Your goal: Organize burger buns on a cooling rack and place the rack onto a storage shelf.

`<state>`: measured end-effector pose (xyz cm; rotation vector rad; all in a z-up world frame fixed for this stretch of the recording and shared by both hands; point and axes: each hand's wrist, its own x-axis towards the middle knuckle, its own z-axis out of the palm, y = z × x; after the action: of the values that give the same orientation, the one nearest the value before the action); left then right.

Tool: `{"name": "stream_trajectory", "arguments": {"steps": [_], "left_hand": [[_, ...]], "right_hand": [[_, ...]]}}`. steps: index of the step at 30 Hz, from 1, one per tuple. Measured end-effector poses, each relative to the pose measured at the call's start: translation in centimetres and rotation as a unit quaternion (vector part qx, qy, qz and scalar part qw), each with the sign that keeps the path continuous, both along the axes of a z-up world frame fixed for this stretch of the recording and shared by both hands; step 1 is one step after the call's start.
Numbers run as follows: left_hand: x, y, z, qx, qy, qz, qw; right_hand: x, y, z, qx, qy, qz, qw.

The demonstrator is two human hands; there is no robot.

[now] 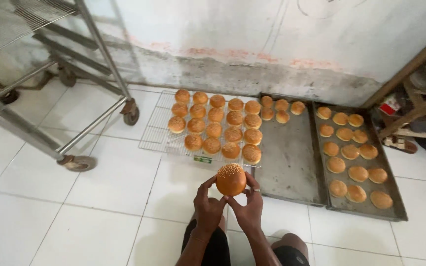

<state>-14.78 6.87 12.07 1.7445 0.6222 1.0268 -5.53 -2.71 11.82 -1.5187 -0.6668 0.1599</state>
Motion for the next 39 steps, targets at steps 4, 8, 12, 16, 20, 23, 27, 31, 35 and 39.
{"name": "stream_trajectory", "arguments": {"steps": [4,8,12,16,20,23,27,31,35,39], "left_hand": [[-2.2,2.8,0.1,-0.084,0.091,0.024,0.992],[-3.6,6.1,-4.0,-0.066,0.080,0.063,0.993],[-4.3,10.9,-3.9,-0.126,0.018,0.045,0.991],[-4.1,17.0,-5.5,-0.251,-0.057,-0.006,0.966],[-2.4,23.9,-8.7,0.037,0.086,0.050,0.994],[-0.8,27.6,-11.3,0.019,0.106,0.050,0.993],[1.0,31.5,-13.2,0.019,0.120,0.058,0.991],[2.3,34.2,-14.7,0.037,0.192,0.097,0.976],[3.6,36.3,-16.9,-0.022,0.171,0.067,0.983],[4.8,38.5,-20.0,-0.017,0.150,0.057,0.987]], "right_hand": [[-1.7,3.2,0.4,-0.041,-0.008,0.033,0.999],[-3.1,6.9,0.2,-0.056,0.017,0.053,0.997],[-3.1,12.8,-1.8,-0.111,0.033,0.059,0.991],[-2.4,18.2,-4.4,-0.113,-0.015,0.065,0.991],[-0.7,24.3,-6.1,-0.134,0.015,0.066,0.989],[0.6,27.8,-8.7,-0.143,0.023,0.069,0.987],[2.4,32.1,-12.5,-0.159,0.050,0.064,0.984],[3.3,35.3,-15.7,-0.128,0.056,0.077,0.987],[4.5,37.6,-18.2,-0.145,0.114,0.097,0.978],[5.6,39.1,-21.4,-0.145,0.113,0.106,0.977]]}}
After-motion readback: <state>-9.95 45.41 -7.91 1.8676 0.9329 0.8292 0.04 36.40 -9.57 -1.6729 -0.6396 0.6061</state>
